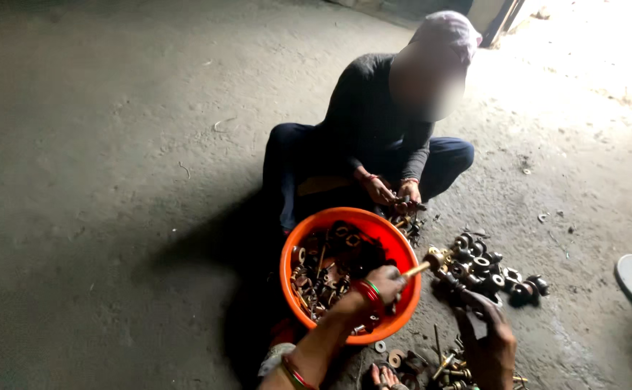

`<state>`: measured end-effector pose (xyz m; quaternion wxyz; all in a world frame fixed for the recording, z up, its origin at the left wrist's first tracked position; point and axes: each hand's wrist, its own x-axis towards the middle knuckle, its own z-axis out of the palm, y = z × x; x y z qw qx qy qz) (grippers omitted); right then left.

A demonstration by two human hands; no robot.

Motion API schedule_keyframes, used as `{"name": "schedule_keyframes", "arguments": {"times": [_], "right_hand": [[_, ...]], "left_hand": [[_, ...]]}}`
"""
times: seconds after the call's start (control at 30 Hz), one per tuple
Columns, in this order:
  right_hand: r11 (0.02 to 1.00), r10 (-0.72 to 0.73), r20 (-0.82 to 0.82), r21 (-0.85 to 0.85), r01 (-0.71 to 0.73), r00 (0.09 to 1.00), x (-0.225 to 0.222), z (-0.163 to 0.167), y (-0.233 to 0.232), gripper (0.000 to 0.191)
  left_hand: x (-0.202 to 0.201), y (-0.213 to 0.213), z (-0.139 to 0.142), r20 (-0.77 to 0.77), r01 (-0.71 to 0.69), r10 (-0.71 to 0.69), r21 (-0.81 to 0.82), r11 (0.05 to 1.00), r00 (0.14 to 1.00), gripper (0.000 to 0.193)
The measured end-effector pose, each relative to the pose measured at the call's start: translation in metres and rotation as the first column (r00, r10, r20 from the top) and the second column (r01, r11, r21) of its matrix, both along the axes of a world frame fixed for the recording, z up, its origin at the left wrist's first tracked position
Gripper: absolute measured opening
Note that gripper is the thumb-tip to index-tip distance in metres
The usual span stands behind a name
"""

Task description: The person sits on the floor and assembles metal fittings, screwing knob-shaped parts onto threaded rods and bolts by hand. They pick parts one at a time from an orange basin, thread components together, and place finished assemblies on the floor beside them.

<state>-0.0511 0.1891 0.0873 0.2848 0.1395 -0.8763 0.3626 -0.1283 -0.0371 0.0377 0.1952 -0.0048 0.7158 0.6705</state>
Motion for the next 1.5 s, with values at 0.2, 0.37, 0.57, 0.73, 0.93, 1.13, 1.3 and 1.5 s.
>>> {"name": "schedule_keyframes", "arguments": {"times": [0.2, 0.37, 0.57, 0.73, 0.93, 1.13, 1.3, 1.5], "right_hand": [[0.992, -0.103, 0.063, -0.059, 0.107, 0.993, 0.025, 0.019, -0.025, 0.053], [0.968, -0.161, 0.176, 0.222, 0.120, 0.971, -0.007, 0.004, -0.025, 0.051], [0.995, 0.102, 0.607, -0.065, -0.079, 0.788, -0.029, -0.026, -0.023, 0.048], [0.909, -0.229, 0.576, 0.414, -0.039, 0.784, -0.025, -0.030, -0.032, 0.046], [0.908, -0.156, 0.509, 0.411, -0.080, 0.846, 0.000, -0.019, -0.040, 0.048], [0.901, -0.183, 0.680, 0.405, -0.156, 0.710, 0.023, -0.012, -0.043, 0.051], [0.893, -0.159, 0.702, 0.403, -0.203, 0.694, 0.040, -0.024, -0.043, 0.056], [0.771, -0.274, 0.583, 0.608, -0.187, 0.765, 0.049, -0.035, -0.042, 0.059]], "left_hand": [[0.065, 0.026, -0.009, 0.020, 0.030, -0.032, 0.087, 0.996, 0.999, 0.029], [0.090, -0.004, -0.017, -0.593, -0.104, -0.348, -0.595, 0.797, 0.726, 0.038], [0.101, -0.005, -0.006, -0.541, -0.084, -0.290, -0.563, 0.822, 0.789, 0.040], [0.101, -0.003, -0.004, -0.599, -0.211, -0.181, -0.524, 0.825, 0.780, 0.040], [0.105, -0.010, -0.004, -0.281, -0.221, 0.161, -0.195, 0.956, 0.946, 0.040], [0.117, -0.030, 0.002, -0.211, -0.110, 0.065, -0.209, 0.972, 0.975, 0.041], [0.124, -0.042, -0.014, -0.199, -0.017, -0.043, -0.288, 0.957, 0.979, 0.045], [0.119, -0.049, -0.027, -0.261, -0.016, -0.087, -0.367, 0.930, 0.961, 0.042]]}}
